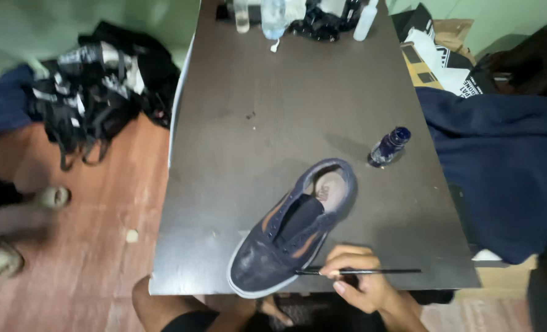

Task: The person applies a liquid from a small bottle to the dark upper material of a shoe using a thin brush, working along the edges and seams.

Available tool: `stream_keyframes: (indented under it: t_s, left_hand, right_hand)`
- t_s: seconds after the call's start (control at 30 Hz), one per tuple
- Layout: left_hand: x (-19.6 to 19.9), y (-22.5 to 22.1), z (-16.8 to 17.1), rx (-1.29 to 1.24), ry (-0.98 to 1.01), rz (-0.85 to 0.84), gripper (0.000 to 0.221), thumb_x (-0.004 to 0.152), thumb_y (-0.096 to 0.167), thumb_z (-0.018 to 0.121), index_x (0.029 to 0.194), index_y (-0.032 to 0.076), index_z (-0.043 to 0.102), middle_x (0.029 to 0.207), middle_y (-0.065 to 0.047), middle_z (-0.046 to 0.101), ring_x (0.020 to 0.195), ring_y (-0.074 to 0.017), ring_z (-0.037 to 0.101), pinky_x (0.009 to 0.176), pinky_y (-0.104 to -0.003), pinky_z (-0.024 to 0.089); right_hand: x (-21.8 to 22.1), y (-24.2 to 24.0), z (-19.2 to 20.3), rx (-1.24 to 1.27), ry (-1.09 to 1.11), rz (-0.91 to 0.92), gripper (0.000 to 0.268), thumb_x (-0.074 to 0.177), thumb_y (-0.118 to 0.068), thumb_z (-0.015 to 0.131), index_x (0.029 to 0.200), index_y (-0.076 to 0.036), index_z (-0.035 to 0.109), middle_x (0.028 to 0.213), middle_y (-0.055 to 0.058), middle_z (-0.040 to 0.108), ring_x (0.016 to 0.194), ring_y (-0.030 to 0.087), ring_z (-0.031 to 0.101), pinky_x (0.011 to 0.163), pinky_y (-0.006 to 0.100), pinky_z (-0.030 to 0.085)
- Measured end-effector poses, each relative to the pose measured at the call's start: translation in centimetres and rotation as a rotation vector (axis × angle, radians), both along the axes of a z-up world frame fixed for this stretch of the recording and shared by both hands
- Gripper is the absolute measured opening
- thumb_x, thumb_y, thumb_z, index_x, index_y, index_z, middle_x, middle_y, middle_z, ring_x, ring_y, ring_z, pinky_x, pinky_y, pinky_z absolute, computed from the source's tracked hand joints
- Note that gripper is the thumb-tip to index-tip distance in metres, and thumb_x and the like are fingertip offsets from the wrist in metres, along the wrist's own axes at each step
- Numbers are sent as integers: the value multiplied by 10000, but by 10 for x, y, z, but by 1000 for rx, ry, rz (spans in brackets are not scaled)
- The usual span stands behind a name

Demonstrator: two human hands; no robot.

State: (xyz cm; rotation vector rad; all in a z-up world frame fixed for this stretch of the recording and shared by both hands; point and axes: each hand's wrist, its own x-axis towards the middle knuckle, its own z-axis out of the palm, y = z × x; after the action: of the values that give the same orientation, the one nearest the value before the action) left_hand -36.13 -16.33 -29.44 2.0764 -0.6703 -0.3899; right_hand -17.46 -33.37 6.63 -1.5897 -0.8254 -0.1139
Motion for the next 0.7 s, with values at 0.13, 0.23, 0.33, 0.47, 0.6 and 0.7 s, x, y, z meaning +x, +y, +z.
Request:
stream_keyframes:
  t_s: [0.13, 0.23, 0.33, 0.47, 0.6, 0.7]
  left_hand:
    - [52, 12, 86, -33, -29, -119, 449, 893, 476, 547, 1272, 234, 545, 1112, -94, 648, 992, -305, 639, 828, -380, 471]
    - [119, 39, 193, -42, -39, -198, 479, 921, 469, 506, 1342, 242, 538, 1142, -111, 644, 1014, -320, 633, 843, -381, 468]
    - [101, 38, 258, -162, -294, -182, 312, 975, 353, 564, 1214, 163, 626, 1031, -75, 620, 907, -259, 606, 781, -346, 433]
    - [53, 53, 274, -176, -532, 346, 336, 794, 419, 841, 653, 214, 615, 652, 84, 636, 584, -100, 589, 677, -240, 443]
    - [94, 103, 322, -79, -1079, 476, 488, 927, 463, 748, 1323, 569, 482, 1609, 107, 163, 1187, -307, 442, 826, -365, 483]
    - [128, 127, 353, -97, -304, 349, 1464, 414, 594, 884, 1463, -80, 116, 1497, -263, 285, 1382, -364, 373, 1150, -475, 304]
  right_hand:
    - [-9, 0, -12, -57, -105, -133, 205, 861, -238, 605, 829, -51, 681, 737, 101, 662, 575, 180, 634, 534, 264, 506]
    - [-8, 9, -14, -30, -110, -250, 143, 846, -178, 621, 797, -52, 670, 720, 86, 658, 567, 170, 617, 538, 259, 495]
    - [-11, 11, -18, -36, -138, -298, 181, 871, -192, 596, 822, -35, 671, 692, 87, 650, 542, 167, 593, 524, 255, 467]
    - [-13, 9, -28, -13, -152, -310, 186, 857, -152, 583, 780, -14, 682, 666, 90, 660, 546, 187, 619, 533, 256, 495]
    - [-14, 9, -39, 29, -150, -275, 78, 774, -111, 657, 780, -33, 664, 695, 88, 626, 540, 137, 578, 497, 222, 468]
    - [-22, 11, -45, 24, -52, -283, 90, 789, -134, 659, 732, -67, 641, 653, 56, 627, 528, 147, 582, 480, 241, 481]
